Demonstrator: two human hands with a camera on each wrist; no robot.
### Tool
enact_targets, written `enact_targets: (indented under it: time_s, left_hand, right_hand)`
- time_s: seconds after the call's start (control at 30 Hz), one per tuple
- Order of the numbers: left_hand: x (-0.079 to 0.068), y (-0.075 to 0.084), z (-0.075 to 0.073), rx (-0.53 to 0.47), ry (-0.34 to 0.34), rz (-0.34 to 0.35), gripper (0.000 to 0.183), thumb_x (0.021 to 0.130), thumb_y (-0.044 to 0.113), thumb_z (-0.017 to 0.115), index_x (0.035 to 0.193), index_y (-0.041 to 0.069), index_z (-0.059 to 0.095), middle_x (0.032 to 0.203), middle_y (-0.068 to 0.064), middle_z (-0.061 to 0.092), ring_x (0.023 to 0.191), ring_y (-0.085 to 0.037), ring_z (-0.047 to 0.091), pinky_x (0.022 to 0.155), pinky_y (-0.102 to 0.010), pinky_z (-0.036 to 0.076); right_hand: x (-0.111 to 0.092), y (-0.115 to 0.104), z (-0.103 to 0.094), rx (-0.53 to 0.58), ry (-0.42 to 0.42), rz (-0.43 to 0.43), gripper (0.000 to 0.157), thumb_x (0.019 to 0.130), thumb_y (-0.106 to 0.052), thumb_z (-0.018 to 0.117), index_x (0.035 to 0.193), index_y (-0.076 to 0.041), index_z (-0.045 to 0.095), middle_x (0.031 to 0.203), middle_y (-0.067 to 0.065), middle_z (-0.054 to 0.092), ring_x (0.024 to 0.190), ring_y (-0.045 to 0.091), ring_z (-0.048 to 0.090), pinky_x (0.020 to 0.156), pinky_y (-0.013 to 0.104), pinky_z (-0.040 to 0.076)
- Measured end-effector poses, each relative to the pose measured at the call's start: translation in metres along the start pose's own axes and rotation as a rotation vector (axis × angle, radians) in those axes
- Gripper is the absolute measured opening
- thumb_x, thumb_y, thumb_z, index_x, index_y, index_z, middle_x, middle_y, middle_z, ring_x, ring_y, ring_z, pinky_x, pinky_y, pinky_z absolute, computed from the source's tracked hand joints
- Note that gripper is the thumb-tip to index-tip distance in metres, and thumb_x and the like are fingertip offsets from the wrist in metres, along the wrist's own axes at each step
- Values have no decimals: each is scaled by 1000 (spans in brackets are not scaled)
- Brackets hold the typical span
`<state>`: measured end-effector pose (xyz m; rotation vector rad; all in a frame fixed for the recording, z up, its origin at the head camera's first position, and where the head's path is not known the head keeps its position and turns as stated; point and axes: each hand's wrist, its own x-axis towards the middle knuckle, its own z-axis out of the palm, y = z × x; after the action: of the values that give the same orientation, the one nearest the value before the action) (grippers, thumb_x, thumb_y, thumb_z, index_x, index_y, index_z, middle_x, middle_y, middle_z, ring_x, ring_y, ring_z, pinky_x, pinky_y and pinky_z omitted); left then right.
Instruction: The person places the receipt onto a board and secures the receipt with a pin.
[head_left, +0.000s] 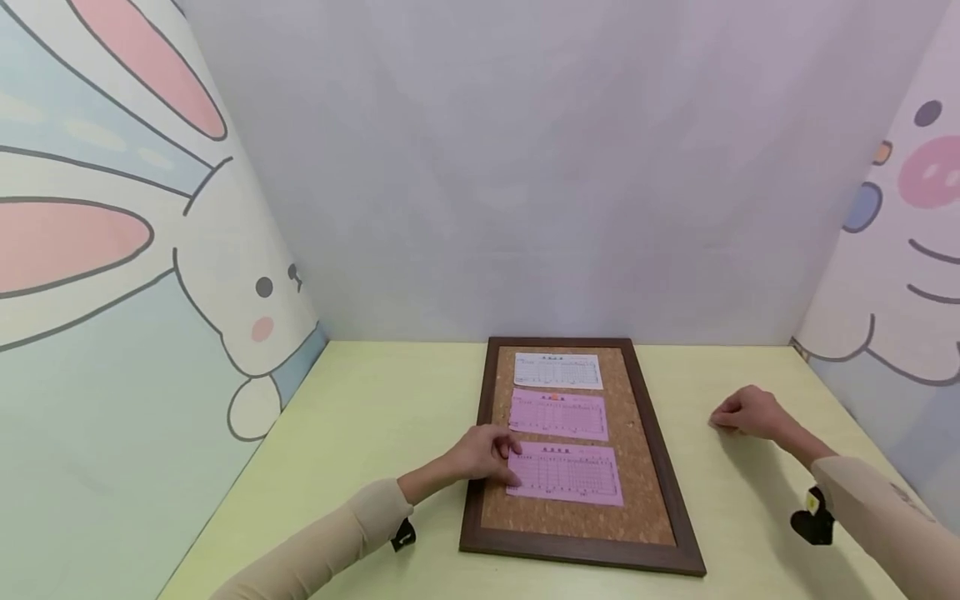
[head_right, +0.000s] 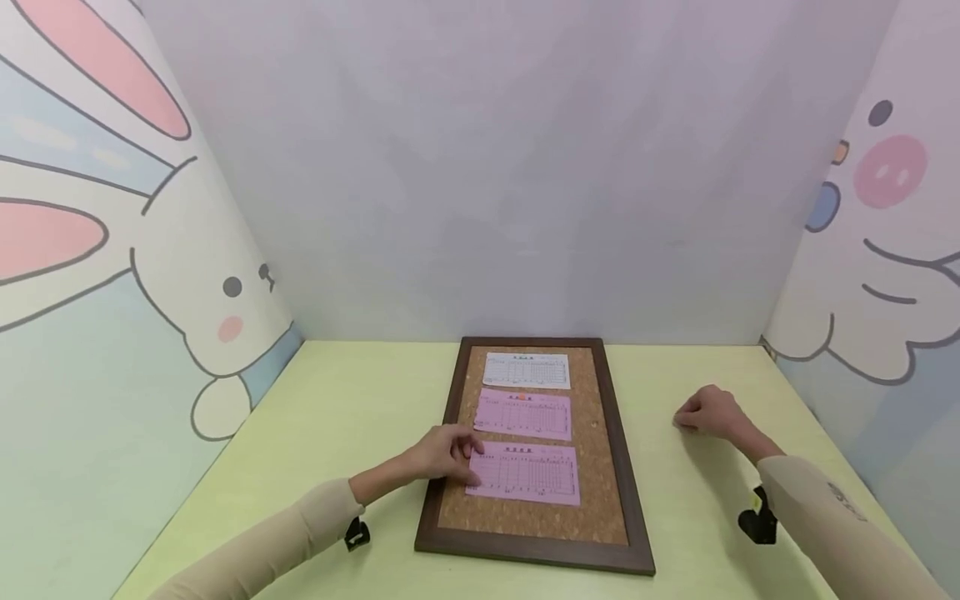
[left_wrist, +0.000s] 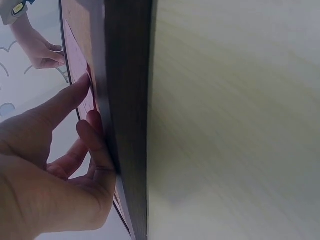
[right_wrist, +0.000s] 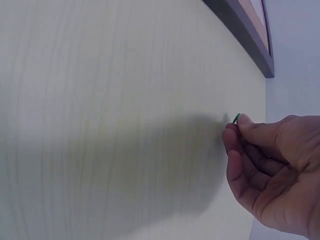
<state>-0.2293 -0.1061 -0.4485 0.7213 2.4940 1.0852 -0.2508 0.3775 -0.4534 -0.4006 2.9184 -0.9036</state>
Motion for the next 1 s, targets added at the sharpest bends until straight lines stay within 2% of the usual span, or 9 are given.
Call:
enact_targets:
  time_s: [0.07, 0.1, 0.2, 0.3, 0.47, 0.53, 0.63, 0.73, 1.0]
  left_hand:
    - [0, -1, 0, 5, 4, 5, 36, 70, 5, 92, 98, -2, 70, 83, -11, 60, 66, -9, 47, 56, -18, 38]
    - [0, -1, -1, 10, 7, 6, 36, 71, 5, 92, 98, -2, 70, 83, -10, 60, 67, -9, 47, 56, -18, 38]
    - [1, -2, -2, 16, 10, 0, 36, 70, 6, 92, 98, -1, 70, 83, -8, 60, 68, -9, 48, 57, -18, 38]
    - [1, -3, -1, 18, 7, -11, 36, 70, 6, 92, 98, 0, 70, 83, -8, 60, 68, -9, 48, 57, -18, 38]
    - [0, -4, 0, 11, 13, -23, 35, 72, 7, 92, 99, 1, 70, 84, -7, 59, 68, -10, 48, 57, -18, 38]
    - [1, -3, 0, 10, 14, -23, 35, 73, 8, 92, 99, 1, 70, 85, -7, 59, 69, -9, 47, 58, -18, 38]
    - [3, -3, -1, 11, 10, -17, 35, 73, 7, 91, 100, 1, 70, 85, -7, 59, 68, -9, 47, 58, -17, 38]
    - [5, -3, 0, 15, 3, -10, 35, 73, 6, 91, 100, 1, 70, 85, -7, 59, 68, -8, 47, 58, -17, 39]
    - [6, -3, 2, 38, 9, -33, 35, 72, 7, 92, 98, 2, 70, 84, -4, 58, 69, -9, 47, 59, -18, 39]
  right_hand:
    - [3, -13, 4, 47, -33, 9, 21, 95, -16, 71, 88, 3, 77, 69, -1, 70, 61, 3, 56, 55, 23, 46]
    - [4, -24, 4, 60, -63, 43, 22, 96, -15, 69, 92, 6, 76, 73, 2, 71, 64, 4, 58, 58, 24, 50]
    - [10, -55, 11, 134, -109, 62, 25, 99, -13, 66, 101, 11, 74, 83, 10, 75, 72, 6, 66, 64, 25, 56]
    - [13, -90, 23, 186, -137, 10, 23, 99, -11, 66, 102, 10, 74, 86, 12, 75, 75, 10, 67, 66, 26, 57]
    - [16, -140, 58, 212, -162, -116, 14, 95, -12, 71, 93, 1, 77, 79, 3, 70, 68, 5, 52, 58, 21, 44]
    - [18, -153, 74, 219, -177, -201, 12, 94, -11, 73, 91, -1, 78, 79, 1, 71, 67, 3, 51, 57, 20, 43]
    - [18, -162, 95, 214, -208, -320, 11, 94, -12, 73, 89, -4, 79, 81, -1, 74, 70, 0, 54, 59, 18, 46]
    - [15, -164, 107, 194, -206, -390, 9, 93, -15, 75, 87, -9, 79, 83, -3, 75, 71, -2, 55, 60, 18, 48]
    - [12, -158, 109, 105, -175, -363, 6, 90, -12, 77, 84, -12, 77, 83, -4, 69, 76, 1, 52, 66, 19, 48]
